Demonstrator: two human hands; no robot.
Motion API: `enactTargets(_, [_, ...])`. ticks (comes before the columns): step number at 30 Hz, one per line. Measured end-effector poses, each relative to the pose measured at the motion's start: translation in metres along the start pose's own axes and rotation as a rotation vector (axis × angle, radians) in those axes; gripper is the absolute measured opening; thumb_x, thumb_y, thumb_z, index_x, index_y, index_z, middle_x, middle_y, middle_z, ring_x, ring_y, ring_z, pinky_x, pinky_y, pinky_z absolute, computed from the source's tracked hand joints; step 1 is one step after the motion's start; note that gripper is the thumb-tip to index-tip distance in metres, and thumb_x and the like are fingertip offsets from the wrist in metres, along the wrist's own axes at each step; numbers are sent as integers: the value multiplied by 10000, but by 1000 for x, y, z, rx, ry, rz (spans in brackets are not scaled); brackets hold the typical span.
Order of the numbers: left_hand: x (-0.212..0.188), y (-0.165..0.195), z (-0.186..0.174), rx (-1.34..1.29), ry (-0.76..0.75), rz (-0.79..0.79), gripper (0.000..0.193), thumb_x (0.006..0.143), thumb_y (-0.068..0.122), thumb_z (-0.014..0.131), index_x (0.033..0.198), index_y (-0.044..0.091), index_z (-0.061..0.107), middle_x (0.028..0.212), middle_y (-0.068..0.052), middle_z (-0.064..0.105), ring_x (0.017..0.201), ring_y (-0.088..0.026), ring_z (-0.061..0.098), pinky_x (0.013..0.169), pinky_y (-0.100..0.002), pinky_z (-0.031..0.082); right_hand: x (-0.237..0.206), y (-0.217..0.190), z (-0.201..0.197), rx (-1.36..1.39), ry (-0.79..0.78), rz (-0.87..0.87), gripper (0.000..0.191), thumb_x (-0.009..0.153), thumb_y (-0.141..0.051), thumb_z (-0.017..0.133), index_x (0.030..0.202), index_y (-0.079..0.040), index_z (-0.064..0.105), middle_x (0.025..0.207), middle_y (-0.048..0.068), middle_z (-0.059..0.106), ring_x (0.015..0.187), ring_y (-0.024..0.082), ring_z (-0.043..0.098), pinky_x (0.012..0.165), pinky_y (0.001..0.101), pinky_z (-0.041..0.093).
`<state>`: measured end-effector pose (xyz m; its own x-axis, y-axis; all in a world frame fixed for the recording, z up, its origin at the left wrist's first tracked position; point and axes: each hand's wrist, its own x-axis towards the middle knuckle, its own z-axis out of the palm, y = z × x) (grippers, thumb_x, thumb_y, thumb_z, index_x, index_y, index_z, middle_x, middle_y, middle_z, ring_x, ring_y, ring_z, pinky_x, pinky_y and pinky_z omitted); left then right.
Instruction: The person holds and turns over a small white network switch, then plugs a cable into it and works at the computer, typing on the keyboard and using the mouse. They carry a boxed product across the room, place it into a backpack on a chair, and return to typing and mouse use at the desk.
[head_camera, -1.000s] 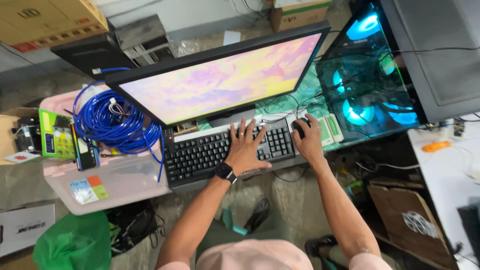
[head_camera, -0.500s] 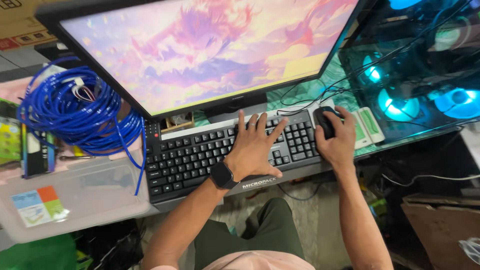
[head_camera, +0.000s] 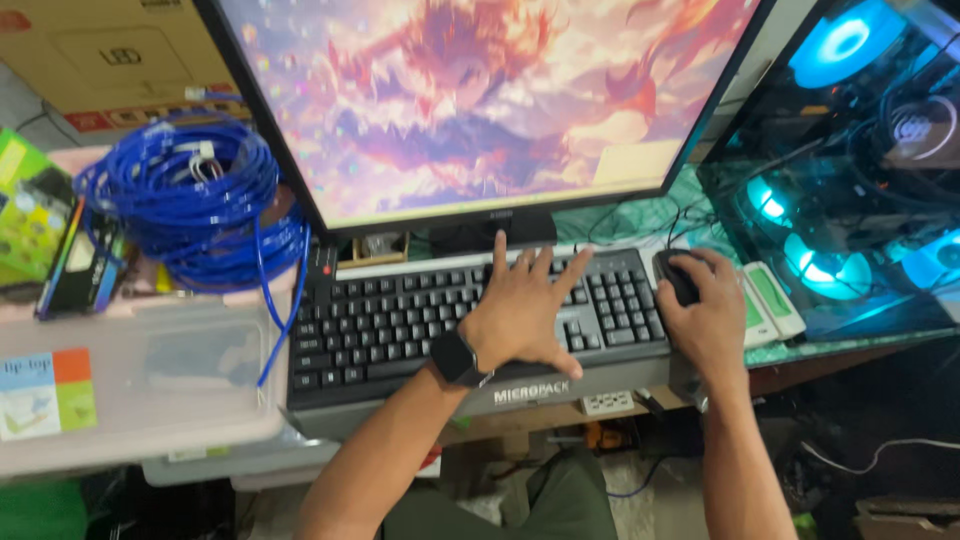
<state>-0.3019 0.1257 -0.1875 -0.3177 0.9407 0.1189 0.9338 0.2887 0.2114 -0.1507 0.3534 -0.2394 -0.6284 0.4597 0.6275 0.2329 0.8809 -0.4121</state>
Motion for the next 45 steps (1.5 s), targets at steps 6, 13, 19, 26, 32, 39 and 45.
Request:
enactTargets(6, [6,-5,10,32,11,-26,1573,405,813,843,1624,122,128,1472,-327,430,1372,-502,409,1141,-775,49,-3,9,-9,54,-39,-115,395,844,-175,764,1211,-46,698,1367,202,599,1240,412,578,1033,479,479])
enactTargets(13, [6,-4,3,50,-19,-56,1555,401,800,862,1606,126,146,1495,-294,405,1397,-476,372,1147,-745,92,-4,9,-6,72,19,-127,351,819,-161,778,1148,-55,715,1315,193,620,1200,396,612,1015,464,501])
enactTargets(19, [5,-11,8,-54,25,-13,1478,453,744,892,1602,126,197,1520,-303,378,1403,-501,332,1135,-690,184,-5,12,3,-28,47,-128,341,848,-181,833,1160,-76,740,1313,178,633,1203,407,605,1008,476,499])
enactTargets(26, [11,-12,7,17,19,-21,1510,421,748,895,1608,114,211,1463,-290,449,1350,-480,420,1127,-667,251,-2,8,2,41,19,-89,358,832,-193,813,1163,-86,732,1293,181,622,1166,401,611,962,465,508])
enactTargets(32, [21,-9,7,44,-68,-62,1560,368,759,887,1616,107,215,1387,-276,517,1313,-470,481,1137,-611,315,-4,7,2,45,27,-80,351,851,-207,804,1175,-99,725,1314,166,626,1183,387,617,972,459,508])
enactTargets(39, [17,-7,3,68,-76,-71,1514,410,740,897,1616,131,215,1412,-281,489,1332,-482,448,1119,-688,277,-1,9,4,44,17,-77,413,812,-217,832,1193,-101,725,1344,178,609,1193,400,611,985,465,511])
enactTargets(45, [13,-2,-12,53,-154,-105,1495,436,695,908,1615,143,174,1435,-259,466,1373,-465,413,1133,-749,185,-1,5,-2,44,14,-88,513,800,-224,835,1266,-75,683,1370,192,585,1200,413,603,982,470,507])
